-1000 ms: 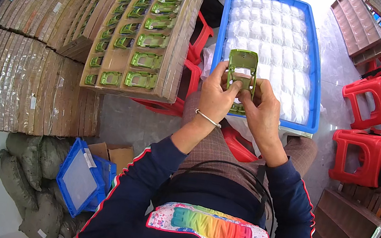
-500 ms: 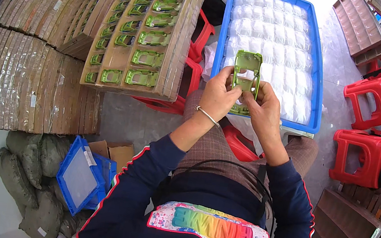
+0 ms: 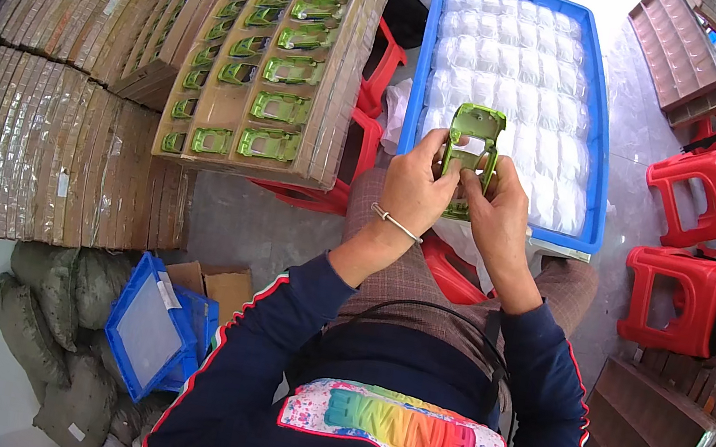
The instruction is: Assembling plastic toy car bodies by inserting internal components and snapping parts together.
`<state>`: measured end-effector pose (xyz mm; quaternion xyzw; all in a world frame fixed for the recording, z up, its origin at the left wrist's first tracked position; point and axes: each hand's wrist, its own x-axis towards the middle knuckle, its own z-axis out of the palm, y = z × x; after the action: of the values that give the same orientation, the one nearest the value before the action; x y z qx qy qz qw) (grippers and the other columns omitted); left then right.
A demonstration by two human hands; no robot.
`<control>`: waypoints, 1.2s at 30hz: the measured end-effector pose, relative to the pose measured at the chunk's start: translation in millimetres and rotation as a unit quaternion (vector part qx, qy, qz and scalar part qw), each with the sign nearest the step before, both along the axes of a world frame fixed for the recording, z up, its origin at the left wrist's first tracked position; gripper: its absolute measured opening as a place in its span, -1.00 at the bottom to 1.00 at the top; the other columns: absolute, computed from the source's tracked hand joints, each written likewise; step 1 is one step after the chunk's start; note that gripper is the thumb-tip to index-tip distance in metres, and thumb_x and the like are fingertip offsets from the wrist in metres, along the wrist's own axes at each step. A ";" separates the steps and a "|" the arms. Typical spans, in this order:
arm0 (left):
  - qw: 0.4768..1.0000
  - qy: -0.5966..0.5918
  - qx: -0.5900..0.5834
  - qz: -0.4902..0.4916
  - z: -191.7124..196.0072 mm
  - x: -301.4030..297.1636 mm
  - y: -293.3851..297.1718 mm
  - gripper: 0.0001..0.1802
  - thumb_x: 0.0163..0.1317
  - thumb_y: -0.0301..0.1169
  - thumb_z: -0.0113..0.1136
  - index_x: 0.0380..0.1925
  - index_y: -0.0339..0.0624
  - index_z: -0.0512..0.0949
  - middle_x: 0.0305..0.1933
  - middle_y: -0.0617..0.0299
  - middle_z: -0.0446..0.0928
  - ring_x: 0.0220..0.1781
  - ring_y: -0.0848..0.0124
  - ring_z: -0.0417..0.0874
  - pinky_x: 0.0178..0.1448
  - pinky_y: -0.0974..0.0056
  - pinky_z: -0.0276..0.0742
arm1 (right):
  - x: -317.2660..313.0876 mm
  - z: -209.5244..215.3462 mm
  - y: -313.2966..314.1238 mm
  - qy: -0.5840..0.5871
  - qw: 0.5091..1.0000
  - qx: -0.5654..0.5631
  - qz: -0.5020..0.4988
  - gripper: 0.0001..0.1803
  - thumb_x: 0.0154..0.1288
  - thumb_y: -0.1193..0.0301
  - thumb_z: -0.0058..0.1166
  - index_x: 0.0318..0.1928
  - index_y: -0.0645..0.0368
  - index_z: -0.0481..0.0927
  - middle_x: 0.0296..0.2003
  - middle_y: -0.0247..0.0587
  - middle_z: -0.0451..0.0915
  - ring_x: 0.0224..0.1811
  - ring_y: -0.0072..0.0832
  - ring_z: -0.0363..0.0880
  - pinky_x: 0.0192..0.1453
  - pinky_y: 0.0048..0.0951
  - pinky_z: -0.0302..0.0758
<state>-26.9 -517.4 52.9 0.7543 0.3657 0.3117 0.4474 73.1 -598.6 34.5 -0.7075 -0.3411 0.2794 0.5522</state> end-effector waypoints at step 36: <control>0.957 0.058 0.119 0.257 -41.2 -188.0 211.0 -0.66 0.09 -0.44 0.28 -0.08 -0.21 0.60 -0.17 0.11 0.68 -0.11 0.37 0.67 -0.04 0.29 0.55 | 4.1 -21.3 16.7 0.048 0.987 0.004 0.153 -0.38 0.28 0.50 0.14 0.33 0.27 0.28 -0.11 -0.16 0.56 -0.33 -0.51 0.61 -0.25 -0.55 0.56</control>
<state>-214.9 -306.4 11.7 0.6996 0.5325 0.4130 0.2376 77.2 -582.0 13.2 -0.6303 -0.4194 0.3929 0.5219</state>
